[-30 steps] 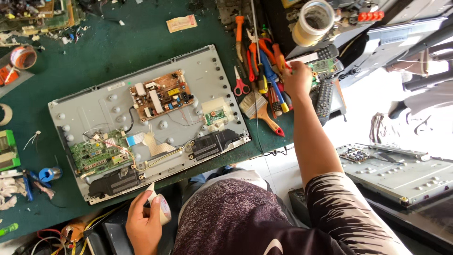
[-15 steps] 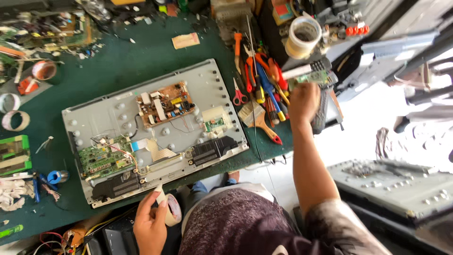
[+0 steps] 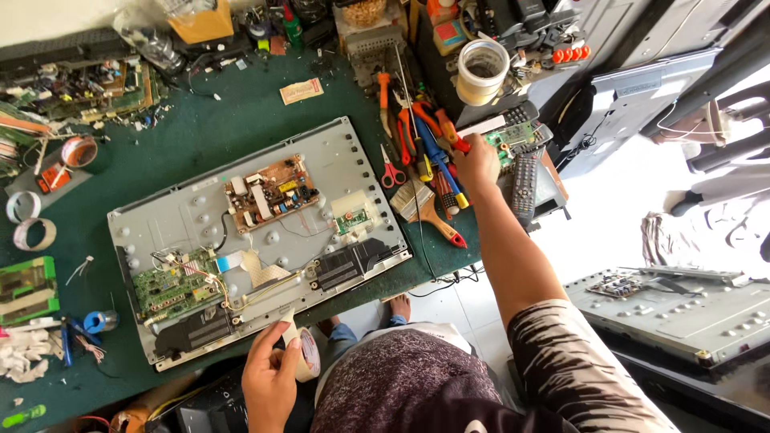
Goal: The person works on the internal circuit board of a disassembled television, handling wires and components. They use scissors to cut a piece of white tape and apply it to a wire connector on the board.
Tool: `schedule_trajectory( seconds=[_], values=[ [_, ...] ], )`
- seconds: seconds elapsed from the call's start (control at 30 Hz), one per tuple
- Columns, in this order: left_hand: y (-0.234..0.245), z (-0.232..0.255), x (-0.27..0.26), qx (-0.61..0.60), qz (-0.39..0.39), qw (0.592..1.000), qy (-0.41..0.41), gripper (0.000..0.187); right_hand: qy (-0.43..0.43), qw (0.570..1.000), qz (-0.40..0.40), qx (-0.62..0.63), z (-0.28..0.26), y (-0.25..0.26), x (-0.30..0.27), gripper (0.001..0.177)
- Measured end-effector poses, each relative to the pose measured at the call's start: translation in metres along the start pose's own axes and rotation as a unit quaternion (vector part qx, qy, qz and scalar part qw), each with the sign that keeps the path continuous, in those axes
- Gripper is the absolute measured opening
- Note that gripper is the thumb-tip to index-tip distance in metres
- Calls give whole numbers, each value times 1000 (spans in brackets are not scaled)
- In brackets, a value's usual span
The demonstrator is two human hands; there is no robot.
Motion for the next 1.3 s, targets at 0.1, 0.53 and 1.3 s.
schedule_trajectory(
  seconds=[0.1,0.53,1.3],
  values=[
    [4,-4,-3,-22,26,999,-21,42,27,998,56,23,-7,10,-5,31],
    [9,-19,-15,-50,35,997,55,46,-143,712,47,686,-14,119,-109,22],
    [-18,57,-2,-306,-52,946,-99,62,105,723,-453,511,-123,101,-279,28]
  ],
)
Point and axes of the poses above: each hand's wrist, its own x-axis towards the middle knuckle, its own y-axis out of the back of the hand, z = x × y, the point moved 7 cm from there along x, towards the middle knuckle, and after that the axes turned 14 degrees about z, right-handed, at the moved point
